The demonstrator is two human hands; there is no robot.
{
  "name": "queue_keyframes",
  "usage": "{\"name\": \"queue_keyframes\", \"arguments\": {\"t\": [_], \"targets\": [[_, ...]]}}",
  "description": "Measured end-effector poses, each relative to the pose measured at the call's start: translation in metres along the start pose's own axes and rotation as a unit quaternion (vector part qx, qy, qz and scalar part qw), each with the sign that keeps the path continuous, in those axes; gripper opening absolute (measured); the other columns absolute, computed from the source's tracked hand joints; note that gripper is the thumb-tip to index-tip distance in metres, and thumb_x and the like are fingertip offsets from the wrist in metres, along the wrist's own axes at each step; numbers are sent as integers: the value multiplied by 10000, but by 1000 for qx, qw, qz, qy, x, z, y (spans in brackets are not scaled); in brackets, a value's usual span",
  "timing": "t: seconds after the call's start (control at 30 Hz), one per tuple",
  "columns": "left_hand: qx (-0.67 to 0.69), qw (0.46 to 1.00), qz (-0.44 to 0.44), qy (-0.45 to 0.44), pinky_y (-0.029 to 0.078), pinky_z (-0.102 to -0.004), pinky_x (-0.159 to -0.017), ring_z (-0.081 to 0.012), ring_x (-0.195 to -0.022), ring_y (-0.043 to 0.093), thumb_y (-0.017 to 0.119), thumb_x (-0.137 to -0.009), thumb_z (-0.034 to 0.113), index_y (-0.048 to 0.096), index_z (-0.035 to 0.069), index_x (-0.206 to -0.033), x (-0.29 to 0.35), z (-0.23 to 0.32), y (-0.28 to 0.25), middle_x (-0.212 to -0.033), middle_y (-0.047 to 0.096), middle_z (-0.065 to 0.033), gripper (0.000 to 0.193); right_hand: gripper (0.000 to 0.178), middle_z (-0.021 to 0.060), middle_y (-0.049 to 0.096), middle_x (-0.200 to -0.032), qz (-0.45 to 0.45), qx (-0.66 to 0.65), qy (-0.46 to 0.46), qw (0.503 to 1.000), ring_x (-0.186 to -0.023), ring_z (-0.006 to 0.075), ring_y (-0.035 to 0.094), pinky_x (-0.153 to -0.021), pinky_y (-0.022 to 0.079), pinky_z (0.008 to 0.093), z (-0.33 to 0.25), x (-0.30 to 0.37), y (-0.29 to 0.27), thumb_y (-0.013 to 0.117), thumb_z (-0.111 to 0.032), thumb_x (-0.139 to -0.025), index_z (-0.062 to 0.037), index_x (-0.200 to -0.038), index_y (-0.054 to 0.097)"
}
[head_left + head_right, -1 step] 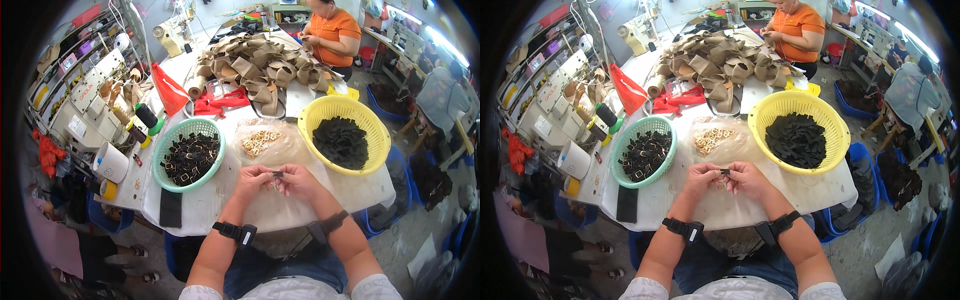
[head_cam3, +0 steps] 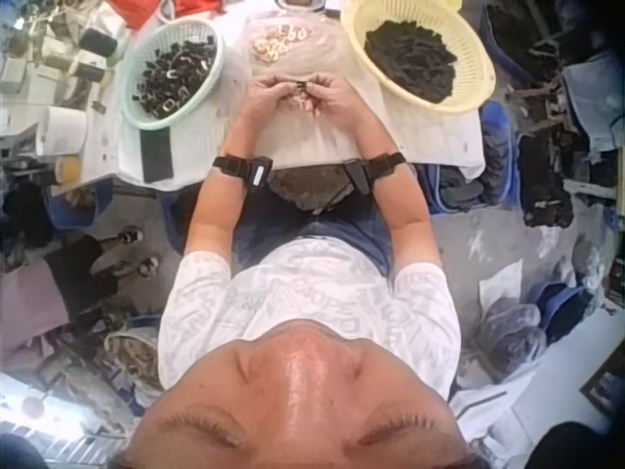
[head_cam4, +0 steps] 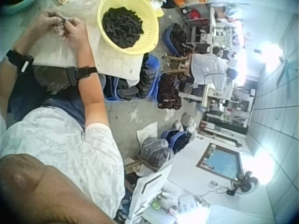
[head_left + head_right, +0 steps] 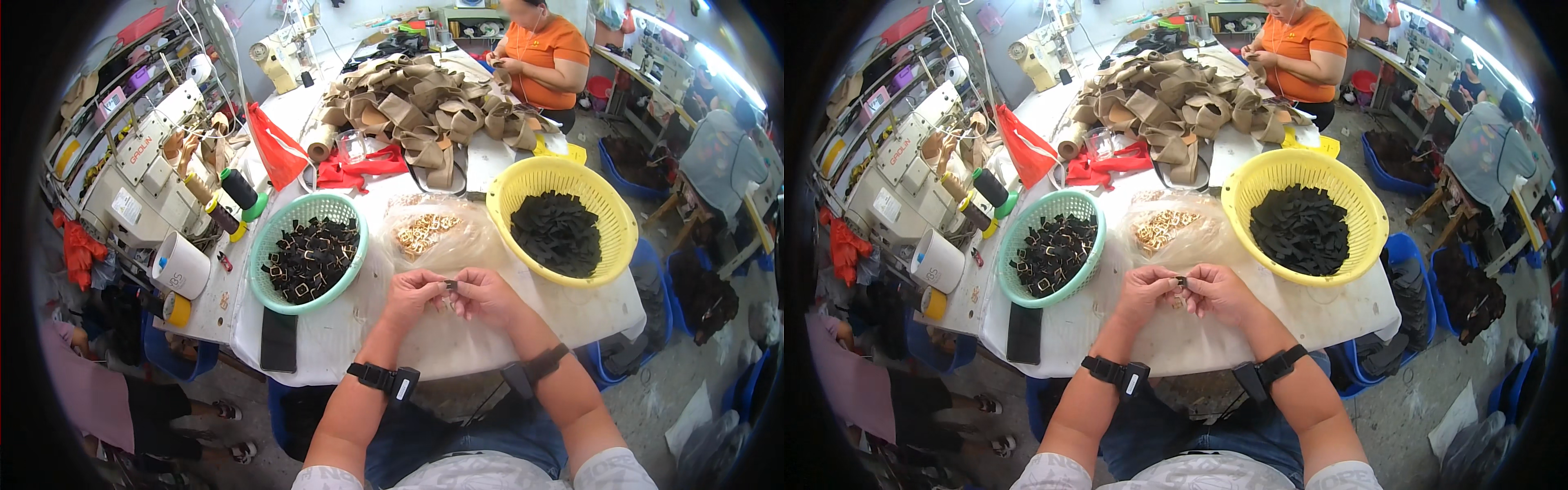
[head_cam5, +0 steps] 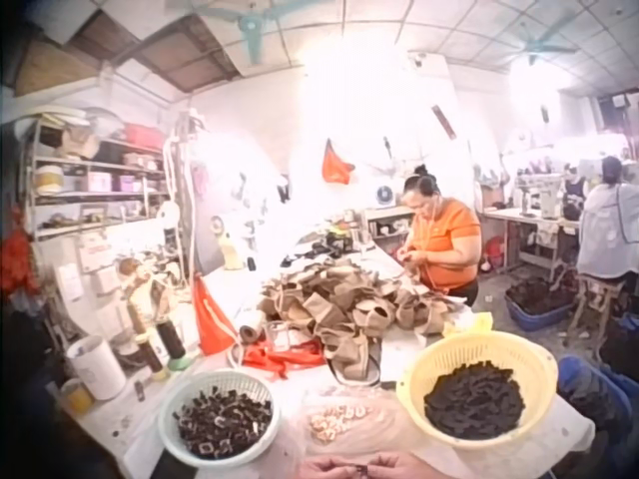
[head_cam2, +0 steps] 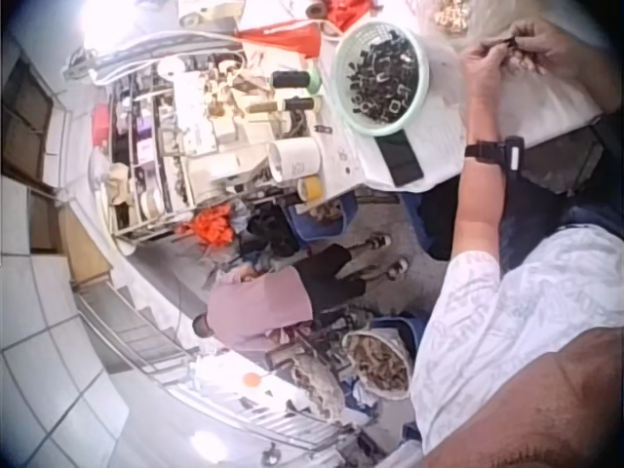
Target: The recorder is manually assembling metal buckles onto small fabric or leather shoe components at a workbench in a factory setting.
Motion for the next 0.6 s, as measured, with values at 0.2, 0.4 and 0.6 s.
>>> {"name": "queue_keyframes", "arguments": {"t": [0.2, 0.4, 0.6], "targets": [[-4, 1000, 8, 13, 466, -191, -534, -70, -594, 588, 625, -833, 2, 691, -17, -868, 1, 3, 3, -740, 669, -57, 77, 98, 65, 637, -764, 41, 62, -43, 996, -597, 127, 629, -467, 484, 218, -5, 1, -6, 616, -107, -901, -15, -919, 590], [-46, 999, -1, 19, 486, -214, -540, -78, -594, 597, 618, -836, -8, 692, -23, -874, 1, 1, 4, -727, 664, -51, 85, 74, 46, 638, -702, 98, 182, -80, 975, -558, 95, 601, -467, 455, 202, -19, 7, -3, 625, -83, -877, -10, -875, 620], [-50, 998, -28, 20, 499, -227, -570, -101, -625, 608, 593, -835, -33, 684, -35, -899, 1, 3, 9, -774, 667, -72, 111, 68, 24, 622, -683, 123, 232, -102, 960, -534, 64, 584, -432, 433, 193, -23, 10, -4, 608, -70, -871, -5, -852, 611]]}}
Point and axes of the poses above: each hand's wrist, its own x-axis away from the middle knuckle, its own y-axis out of the palm, z = x × y, the point moved 9 cm from there along -x, towards the middle knuckle
